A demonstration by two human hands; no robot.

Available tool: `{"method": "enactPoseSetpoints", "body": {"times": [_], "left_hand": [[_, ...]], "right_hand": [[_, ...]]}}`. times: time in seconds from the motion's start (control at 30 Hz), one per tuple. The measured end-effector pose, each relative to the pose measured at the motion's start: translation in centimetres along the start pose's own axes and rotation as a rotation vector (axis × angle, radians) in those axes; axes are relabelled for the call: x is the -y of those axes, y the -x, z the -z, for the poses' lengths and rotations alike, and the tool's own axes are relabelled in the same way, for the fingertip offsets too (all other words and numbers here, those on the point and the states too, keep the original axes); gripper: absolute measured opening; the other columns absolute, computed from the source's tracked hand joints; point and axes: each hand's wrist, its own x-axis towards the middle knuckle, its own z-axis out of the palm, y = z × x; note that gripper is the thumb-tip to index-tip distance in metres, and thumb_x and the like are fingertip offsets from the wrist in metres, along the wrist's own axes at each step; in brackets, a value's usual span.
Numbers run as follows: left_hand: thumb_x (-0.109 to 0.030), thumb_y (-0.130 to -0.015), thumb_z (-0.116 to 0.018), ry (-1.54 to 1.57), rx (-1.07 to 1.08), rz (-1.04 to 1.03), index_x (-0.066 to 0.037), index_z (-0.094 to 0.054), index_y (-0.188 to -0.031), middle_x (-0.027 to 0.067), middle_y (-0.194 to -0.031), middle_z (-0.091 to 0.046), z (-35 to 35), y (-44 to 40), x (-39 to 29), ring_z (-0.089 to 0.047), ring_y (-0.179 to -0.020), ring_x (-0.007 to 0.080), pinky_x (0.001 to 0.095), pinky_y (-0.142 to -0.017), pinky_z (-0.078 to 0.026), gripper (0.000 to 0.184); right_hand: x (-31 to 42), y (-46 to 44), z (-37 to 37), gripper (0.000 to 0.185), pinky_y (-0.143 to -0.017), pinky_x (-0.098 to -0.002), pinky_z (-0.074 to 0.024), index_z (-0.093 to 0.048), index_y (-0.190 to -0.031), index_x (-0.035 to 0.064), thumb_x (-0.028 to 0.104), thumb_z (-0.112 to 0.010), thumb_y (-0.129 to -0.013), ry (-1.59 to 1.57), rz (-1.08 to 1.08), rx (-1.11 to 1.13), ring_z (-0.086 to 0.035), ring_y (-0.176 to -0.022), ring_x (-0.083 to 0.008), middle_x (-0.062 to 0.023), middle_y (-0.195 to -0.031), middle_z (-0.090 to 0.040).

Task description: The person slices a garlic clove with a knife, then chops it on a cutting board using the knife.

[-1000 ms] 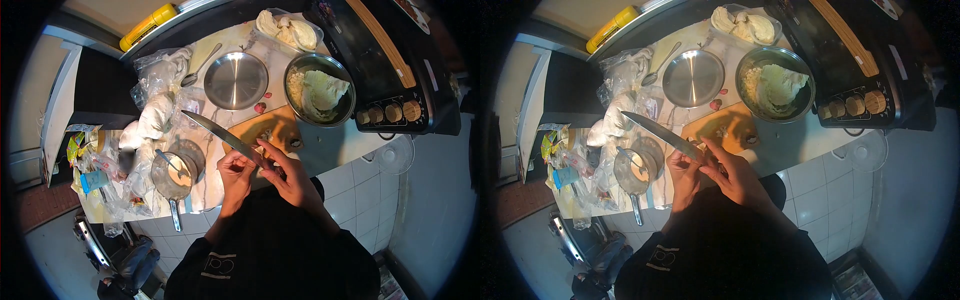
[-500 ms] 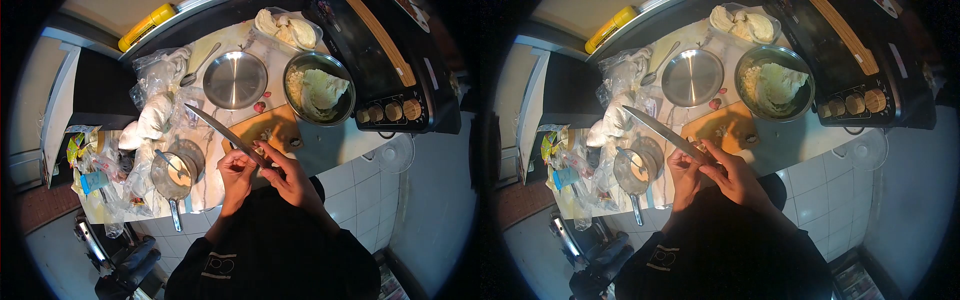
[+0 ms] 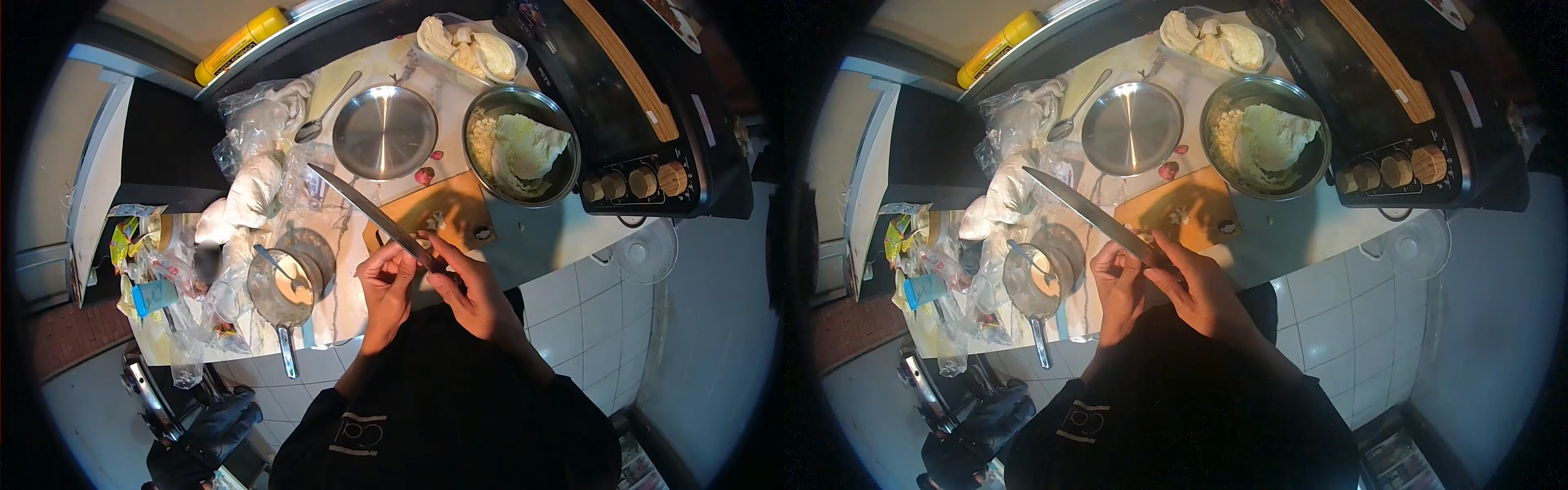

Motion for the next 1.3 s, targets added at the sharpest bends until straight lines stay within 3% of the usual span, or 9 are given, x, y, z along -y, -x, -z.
{"method": "enactPoseSetpoints", "body": {"times": [0.1, 0.17, 0.3, 0.37, 0.5, 0.7, 0.77, 0.87, 1.3], "left_hand": [[-0.002, -0.094, -0.064, -0.19, 0.066, -0.012, 0.007, -0.065, -0.112, 0.0101, -0.095, -0.071, 0.5, 0.0, -0.1, -0.066, -0.081, 0.0134, 0.0263, -0.077, -0.052, 0.02], [-0.002, -0.094, -0.064, -0.293, 0.066, -0.069, 0.007, -0.065, -0.112, 0.01, -0.094, -0.07, 0.0, 0.2, -0.4, -0.066, -0.081, 0.013, 0.0259, -0.075, -0.052, 0.02], [0.0, -0.095, -0.063, -0.368, 0.027, -0.1, 0.008, -0.065, -0.109, 0.0094, -0.091, -0.07, -0.8, 0.3, -1.1, -0.065, -0.078, 0.0119, 0.0243, -0.07, -0.051, 0.017], [0.001, -0.095, -0.062, -0.374, 0.011, -0.109, 0.008, -0.065, -0.106, 0.0088, -0.089, -0.069, -0.6, 0.3, -1.0, -0.064, -0.076, 0.0116, 0.0239, -0.069, -0.051, 0.014], [0.003, -0.094, -0.061, -0.467, 0.01, -0.113, 0.007, -0.063, -0.096, 0.0071, -0.083, -0.068, -0.6, 0.5, -1.4, -0.064, -0.072, 0.0106, 0.0223, -0.065, -0.05, 0.004], [0.002, -0.095, -0.061, -0.445, -0.003, -0.073, 0.005, -0.062, -0.091, 0.0061, -0.079, -0.067, -0.9, 0.4, -1.7, -0.063, -0.069, 0.0095, 0.0215, -0.064, -0.049, 0.004], [0.001, -0.094, -0.062, -0.446, 0.002, -0.065, 0.005, -0.062, -0.092, 0.0058, -0.079, -0.067, -1.0, 0.4, -1.8, -0.063, -0.069, 0.0095, 0.0215, -0.063, -0.049, 0.005], [0.0, -0.094, -0.063, -0.466, 0.021, -0.071, 0.005, -0.063, -0.093, 0.0055, -0.079, -0.067, -1.0, 0.4, -2.0, -0.063, -0.068, 0.0094, 0.0214, -0.063, -0.049, 0.005], [-0.004, -0.096, -0.063, -0.49, -0.024, -0.058, 0.007, -0.069, -0.102, 0.0037, -0.079, -0.067, -2.2, 0.4, -2.0, -0.059, -0.067, 0.0076, 0.0208, -0.061, -0.047, 0.014]], "right_hand": [[0.2, 0.0, 0.2, 0.051, -0.083, -0.0382, -0.0505, -0.043, -0.138, -0.0073, 0.016, -0.062, -0.096, -0.018, 0.018, -0.024, -0.066, -0.098, -0.0372, -0.0257, -0.109, -0.065], [0.3, 0.2, 0.3, 0.052, -0.081, -0.0306, -0.0504, -0.04, -0.145, -0.0017, 0.008, -0.058, -0.097, 0.011, -0.009, 0.02, -0.061, -0.093, -0.0176, -0.0173, -0.127, -0.061], [0.0, 0.2, -0.1, 0.052, -0.082, -0.0301, -0.0503, -0.04, -0.145, -0.0014, 0.006, -0.059, -0.097, 0.022, 0.019, 0.003, -0.062, -0.094, -0.0175, -0.0171, -0.127, -0.061], [-0.4, 0.0, -0.5, 0.051, -0.079, -0.0386, -0.0504, -0.045, -0.138, -0.0053, 0.012, -0.065, -0.094, -0.01, 0.094, -0.072, -0.067, -0.092, -0.0353, -0.0226, -0.106, -0.065], [0.4, -0.1, 0.0, 0.052, -0.078, -0.0386, -0.0504, -0.046, -0.138, -0.0039, 0.012, -0.066, -0.093, -0.006, -0.027, -0.009, -0.066, -0.089, -0.0341, -0.0216, -0.105, -0.065], [-0.2, -0.2, -0.4, 0.052, -0.077, -0.0363, -0.0501, -0.046, -0.138, -0.0042, 0.012, -0.067, -0.092, 0.009, 0.114, -0.059, -0.065, -0.086, -0.0315, -0.0204, -0.103, -0.065], [0.8, -0.1, 0.0, 0.052, -0.08, -0.0359, -0.0503, -0.046, -0.138, -0.0042, 0.012, -0.066, -0.093, -0.002, -0.027, 0.012, -0.066, -0.091, -0.0327, -0.0218, -0.108, -0.065], [0.0, -0.2, -0.3, 0.051, -0.08, -0.0352, -0.0501, -0.047, -0.137, -0.0045, 0.012, -0.065, -0.093, 0.019, 0.09, -0.04, -0.066, -0.093, -0.033, -0.0218, -0.107, -0.065], [-0.6, -0.5, -0.8, 0.044, -0.069, -0.028, -0.0468, -0.052, -0.133, -0.0029, 0.007, -0.065, -0.093, -0.104, 0.047, -0.105, -0.059, -0.078, -0.0196, -0.015, -0.094, -0.064]]}}
